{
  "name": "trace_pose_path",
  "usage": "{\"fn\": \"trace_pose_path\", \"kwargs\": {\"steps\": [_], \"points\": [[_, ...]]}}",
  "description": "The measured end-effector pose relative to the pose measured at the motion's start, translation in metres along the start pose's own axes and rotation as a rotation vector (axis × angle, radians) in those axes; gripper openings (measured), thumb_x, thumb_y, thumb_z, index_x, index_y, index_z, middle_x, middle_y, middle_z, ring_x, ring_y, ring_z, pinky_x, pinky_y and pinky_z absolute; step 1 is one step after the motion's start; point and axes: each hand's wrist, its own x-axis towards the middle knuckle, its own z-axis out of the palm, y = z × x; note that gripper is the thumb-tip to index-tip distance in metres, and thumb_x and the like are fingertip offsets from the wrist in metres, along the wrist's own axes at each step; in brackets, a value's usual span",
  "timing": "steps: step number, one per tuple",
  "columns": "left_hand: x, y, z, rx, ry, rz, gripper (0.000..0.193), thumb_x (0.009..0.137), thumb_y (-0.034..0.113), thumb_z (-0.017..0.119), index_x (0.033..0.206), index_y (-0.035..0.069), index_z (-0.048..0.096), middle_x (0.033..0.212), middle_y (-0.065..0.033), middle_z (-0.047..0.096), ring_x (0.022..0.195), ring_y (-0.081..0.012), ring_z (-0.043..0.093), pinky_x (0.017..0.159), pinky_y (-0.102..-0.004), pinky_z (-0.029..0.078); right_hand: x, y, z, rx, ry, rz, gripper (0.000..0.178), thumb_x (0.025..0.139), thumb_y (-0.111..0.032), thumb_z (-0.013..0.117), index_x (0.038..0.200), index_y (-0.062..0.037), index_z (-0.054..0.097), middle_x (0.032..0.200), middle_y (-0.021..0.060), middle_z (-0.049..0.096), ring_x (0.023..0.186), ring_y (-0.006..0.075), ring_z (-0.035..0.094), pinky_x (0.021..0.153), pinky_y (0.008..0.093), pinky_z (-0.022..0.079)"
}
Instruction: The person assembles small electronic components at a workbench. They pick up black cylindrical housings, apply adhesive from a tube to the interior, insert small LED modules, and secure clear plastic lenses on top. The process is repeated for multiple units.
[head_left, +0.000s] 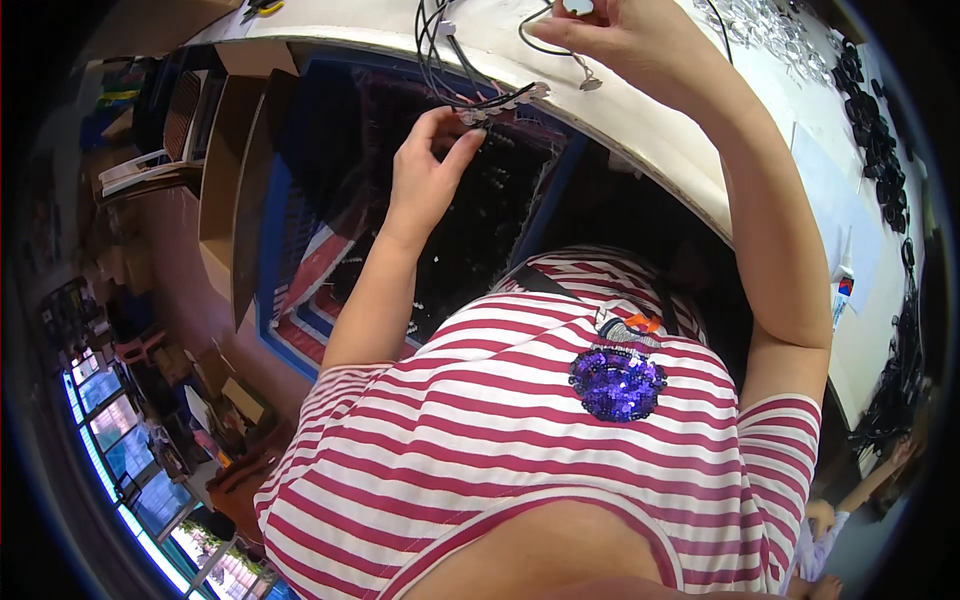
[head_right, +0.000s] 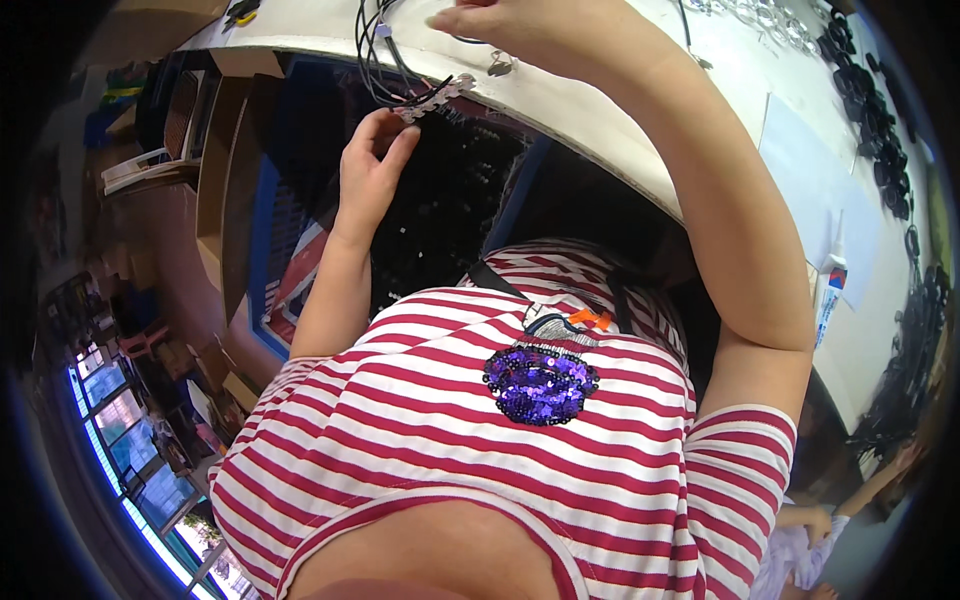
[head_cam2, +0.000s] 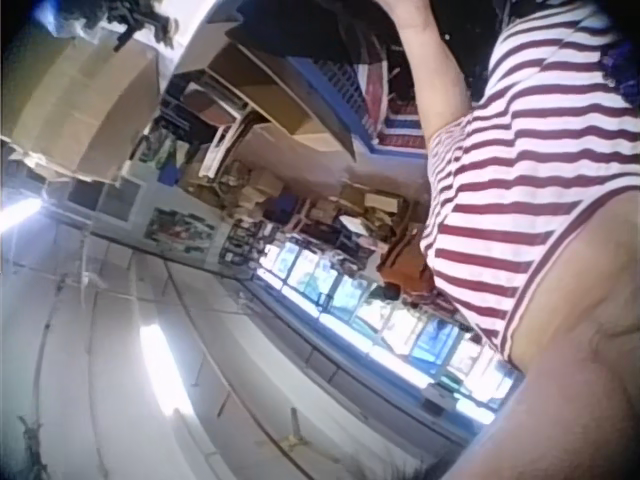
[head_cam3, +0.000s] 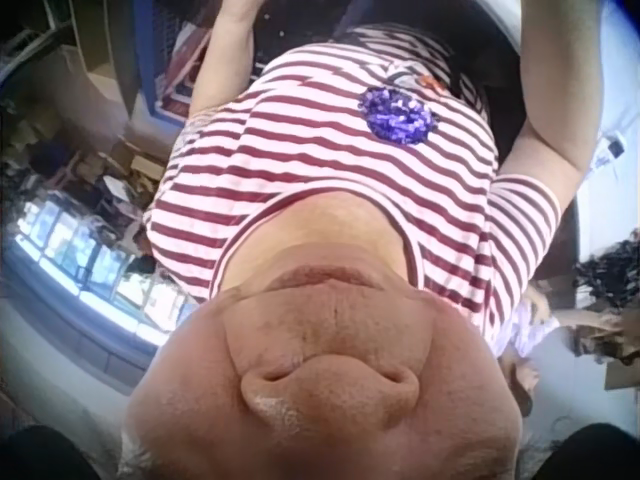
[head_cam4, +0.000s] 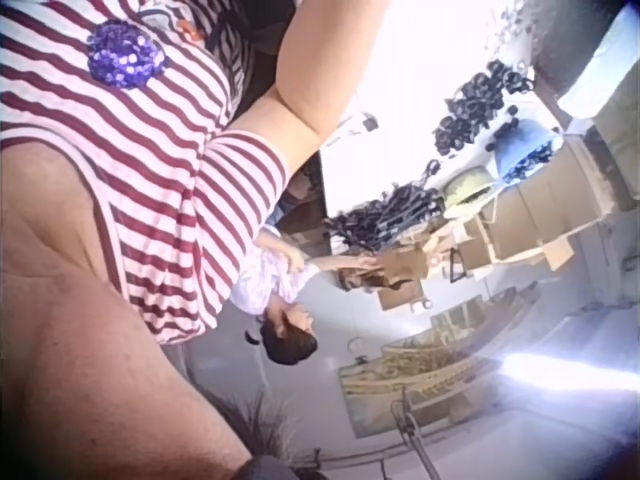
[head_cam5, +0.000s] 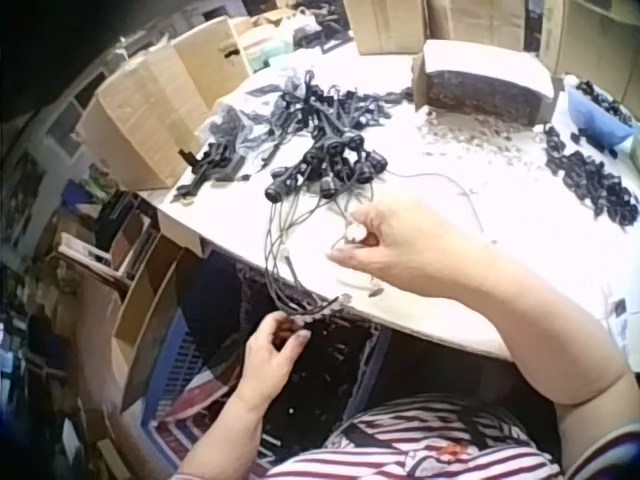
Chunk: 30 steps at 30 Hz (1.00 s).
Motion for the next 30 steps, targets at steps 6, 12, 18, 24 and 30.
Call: {"fn": "trace_pose_path", "kwargs": {"steps": [6, 12, 18, 24, 30], "points": [[0.016, 0.023, -0.020, -0.454, -0.147, -0.075, 0.015, 0.086, 0.015, 0.057, 0.086, 0.001, 0.062, 0.076, -0.0032, 0.061, 0.070, -0.0086, 0.056, 0.067, -0.0198, 0.042, -0.004, 0.006, -0.003, 0.031, 0.377, -0.027, 0.033, 0.075, -0.020, 0.063, 0.100, -0.0011, 0.052, 0.084, 0.0142, 0.057, 0.071, 0.0235, 0.055, 0.067, 0.0324, 0.044], [0.030, 0.029, -0.047, -0.695, -0.182, -0.221, 0.016, 0.086, 0.016, 0.053, 0.081, 0.002, 0.059, 0.069, -0.0033, 0.056, 0.065, -0.0102, 0.051, 0.065, -0.0221, 0.040, -0.037, -0.029, -0.016, -0.658, 0.024, 0.106, 0.029, 0.076, -0.031, 0.067, 0.083, -0.0036, 0.061, 0.076, 0.0064, 0.062, 0.063, 0.0174, 0.056, 0.056, 0.0260, 0.044], [0.043, 0.039, -0.054, -0.805, -0.283, -0.261, 0.020, 0.087, 0.018, 0.048, 0.075, 0.003, 0.055, 0.063, -0.0034, 0.050, 0.062, -0.0139, 0.047, 0.065, -0.0277, 0.039, -0.031, -0.021, -0.008, -0.502, 0.374, -0.611, 0.030, 0.067, -0.014, 0.070, 0.091, -0.0052, 0.054, 0.088, 0.0096, 0.056, 0.074, 0.0256, 0.057, 0.065, 0.0334, 0.046], [0.051, 0.046, -0.055, -0.867, -0.324, -0.279, 0.021, 0.087, 0.019, 0.048, 0.074, 0.004, 0.054, 0.061, -0.0021, 0.047, 0.061, -0.0141, 0.044, 0.064, -0.0281, 0.038, -0.016, -0.016, 0.000, -0.176, 0.522, -0.421, 0.042, 0.066, -0.013, 0.074, 0.100, -0.0048, 0.051, 0.091, 0.0104, 0.055, 0.071, 0.0242, 0.056, 0.061, 0.0300, 0.047], [0.057, 0.042, -0.055, -0.934, -0.376, -0.283, 0.020, 0.087, 0.019, 0.047, 0.074, 0.005, 0.054, 0.061, -0.0015, 0.047, 0.061, -0.0139, 0.043, 0.064, -0.0293, 0.037, -0.006, -0.014, -0.008, -0.257, 0.706, -0.674, 0.037, 0.072, -0.017, 0.071, 0.098, -0.0026, 0.050, 0.086, 0.0097, 0.053, 0.063, 0.0155, 0.051, 0.053, 0.0245, 0.043]]}}
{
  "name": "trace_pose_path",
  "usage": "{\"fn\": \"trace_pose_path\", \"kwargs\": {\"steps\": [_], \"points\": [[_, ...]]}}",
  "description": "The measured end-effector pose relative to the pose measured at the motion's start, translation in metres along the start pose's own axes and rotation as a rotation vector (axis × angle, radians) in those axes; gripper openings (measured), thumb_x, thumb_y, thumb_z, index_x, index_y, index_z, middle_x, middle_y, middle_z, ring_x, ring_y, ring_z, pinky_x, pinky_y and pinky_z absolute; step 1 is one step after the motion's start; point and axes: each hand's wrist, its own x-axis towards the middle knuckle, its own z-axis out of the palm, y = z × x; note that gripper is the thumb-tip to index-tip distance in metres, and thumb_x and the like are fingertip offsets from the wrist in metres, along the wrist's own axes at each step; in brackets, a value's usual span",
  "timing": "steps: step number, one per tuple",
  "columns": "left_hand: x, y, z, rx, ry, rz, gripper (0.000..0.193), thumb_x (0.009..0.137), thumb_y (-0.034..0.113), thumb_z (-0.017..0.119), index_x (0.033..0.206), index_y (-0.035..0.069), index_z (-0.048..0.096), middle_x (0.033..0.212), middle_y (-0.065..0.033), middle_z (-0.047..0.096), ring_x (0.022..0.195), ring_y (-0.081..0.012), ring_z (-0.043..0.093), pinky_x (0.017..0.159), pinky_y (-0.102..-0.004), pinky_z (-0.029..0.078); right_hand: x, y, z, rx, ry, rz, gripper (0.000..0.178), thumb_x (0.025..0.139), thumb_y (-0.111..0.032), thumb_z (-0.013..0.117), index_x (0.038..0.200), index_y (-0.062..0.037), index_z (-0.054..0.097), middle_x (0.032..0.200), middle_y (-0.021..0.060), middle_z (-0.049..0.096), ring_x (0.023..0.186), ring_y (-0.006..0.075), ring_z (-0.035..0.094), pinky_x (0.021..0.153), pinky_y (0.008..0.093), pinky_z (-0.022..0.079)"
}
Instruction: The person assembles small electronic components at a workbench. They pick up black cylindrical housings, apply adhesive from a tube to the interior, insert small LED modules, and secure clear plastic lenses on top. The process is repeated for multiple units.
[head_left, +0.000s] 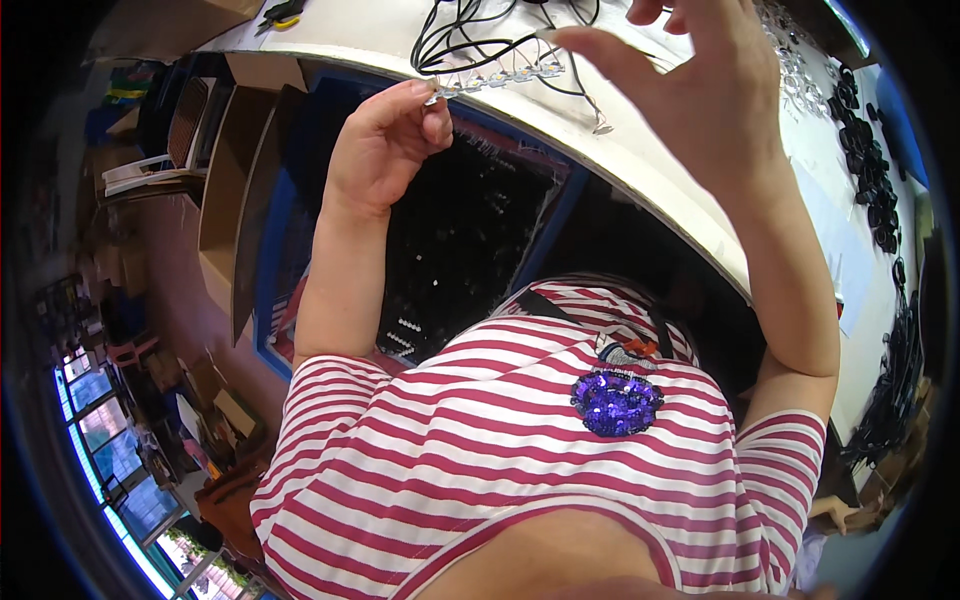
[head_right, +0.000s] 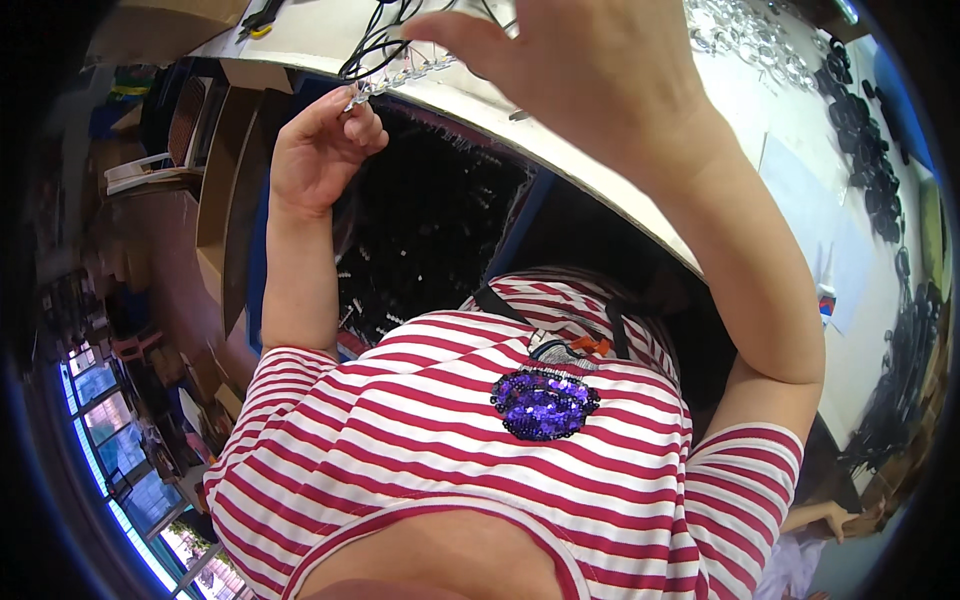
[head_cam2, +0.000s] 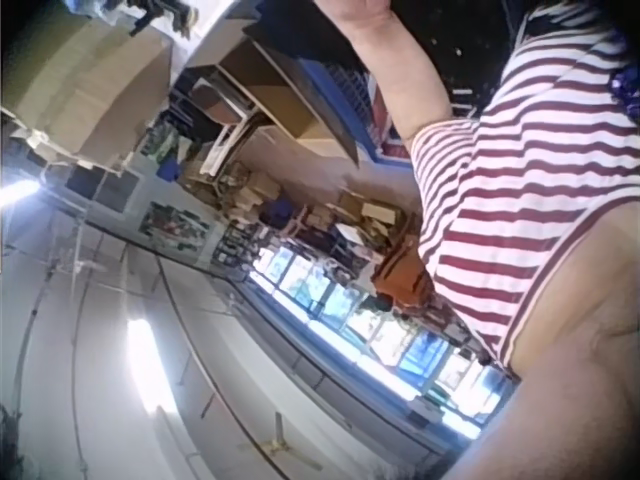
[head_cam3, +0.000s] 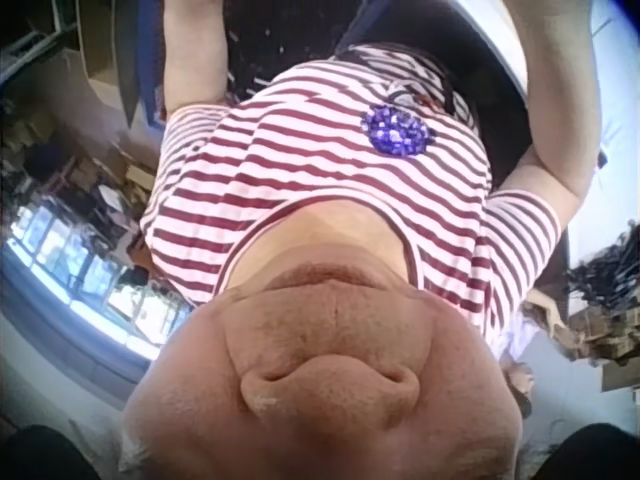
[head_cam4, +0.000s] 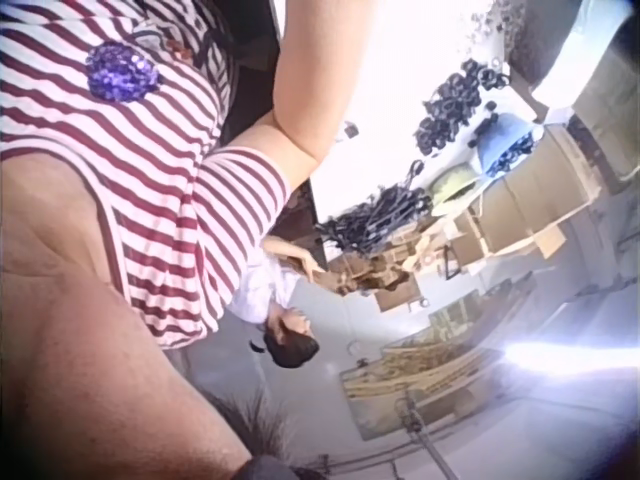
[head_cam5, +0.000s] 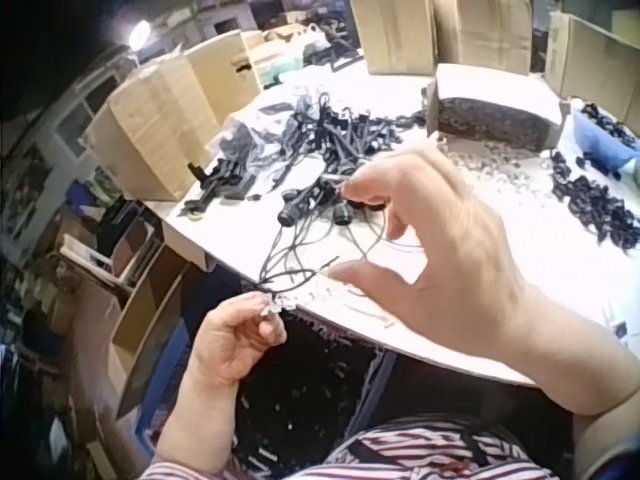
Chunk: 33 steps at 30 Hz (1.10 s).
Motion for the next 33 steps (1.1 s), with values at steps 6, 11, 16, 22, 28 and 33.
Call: {"fn": "trace_pose_path", "kwargs": {"steps": [6, 11, 16, 22, 28, 33], "points": [[0.005, 0.008, 0.008, 0.073, -0.006, 0.016, 0.021, 0.088, 0.020, 0.044, 0.075, 0.006, 0.052, 0.062, -0.0013, 0.046, 0.061, -0.0147, 0.042, 0.065, -0.0297, 0.036, 0.011, 0.002, -0.023, -0.261, -0.196, 0.268, 0.034, 0.076, -0.022, 0.069, 0.059, -0.0019, 0.048, 0.051, 0.0068, 0.046, 0.043, 0.0139, 0.041, 0.041, 0.0274, 0.034], [0.007, 0.009, 0.004, -0.035, -0.089, -0.034, 0.021, 0.088, 0.020, 0.044, 0.074, 0.006, 0.052, 0.064, -0.0014, 0.046, 0.064, -0.0149, 0.043, 0.065, -0.0297, 0.036, 0.011, -0.008, -0.022, 0.059, -0.321, 0.016, 0.020, 0.071, -0.017, 0.070, 0.071, -0.0039, 0.054, 0.070, 0.0076, 0.054, 0.064, 0.0206, 0.052, 0.055, 0.0313, 0.043], [0.011, 0.013, 0.007, -0.056, -0.134, -0.060, 0.020, 0.089, 0.020, 0.043, 0.082, 0.004, 0.053, 0.070, -0.0018, 0.049, 0.066, -0.0148, 0.043, 0.067, -0.0281, 0.036, -0.007, 0.020, 0.007, 0.067, -0.400, -0.026, 0.014, 0.076, -0.017, 0.064, 0.083, -0.0055, 0.060, 0.082, 0.0080, 0.058, 0.075, 0.0245, 0.058, 0.064, 0.0327, 0.046], [0.010, 0.013, 0.033, 1.039, 0.360, 0.821, 0.019, 0.080, 0.013, 0.062, 0.095, 0.003, 0.057, 0.087, -0.0044, 0.057, 0.078, -0.0163, 0.051, 0.076, -0.0254, 0.038, -0.015, 0.024, 0.018, 0.144, -0.407, 0.201, 0.012, 0.079, -0.016, 0.061, 0.083, -0.0050, 0.060, 0.077, 0.0087, 0.059, 0.070, 0.0234, 0.059, 0.062, 0.0305, 0.045], [0.023, 0.008, 0.055, 1.451, 0.196, 0.997, 0.013, 0.070, 0.009, 0.071, 0.079, 0.003, 0.064, 0.073, -0.0043, 0.062, 0.073, -0.0148, 0.054, 0.070, -0.0256, 0.040, -0.019, 0.029, 0.023, 0.579, -0.429, 0.516, 0.017, 0.082, -0.017, 0.061, 0.088, -0.0011, 0.063, 0.075, 0.0046, 0.062, 0.067, 0.0109, 0.056, 0.061, 0.0243, 0.044], [0.031, 0.008, 0.052, 1.015, 0.195, 0.660, 0.010, 0.072, 0.009, 0.070, 0.079, 0.003, 0.067, 0.071, -0.0034, 0.061, 0.071, -0.0122, 0.053, 0.066, -0.0249, 0.040, -0.029, 0.042, 0.029, 0.730, -0.354, 0.593, 0.019, 0.083, -0.016, 0.062, 0.091, 0.0001, 0.065, 0.079, 0.0039, 0.064, 0.075, 0.0077, 0.056, 0.068, 0.0213, 0.045]]}}
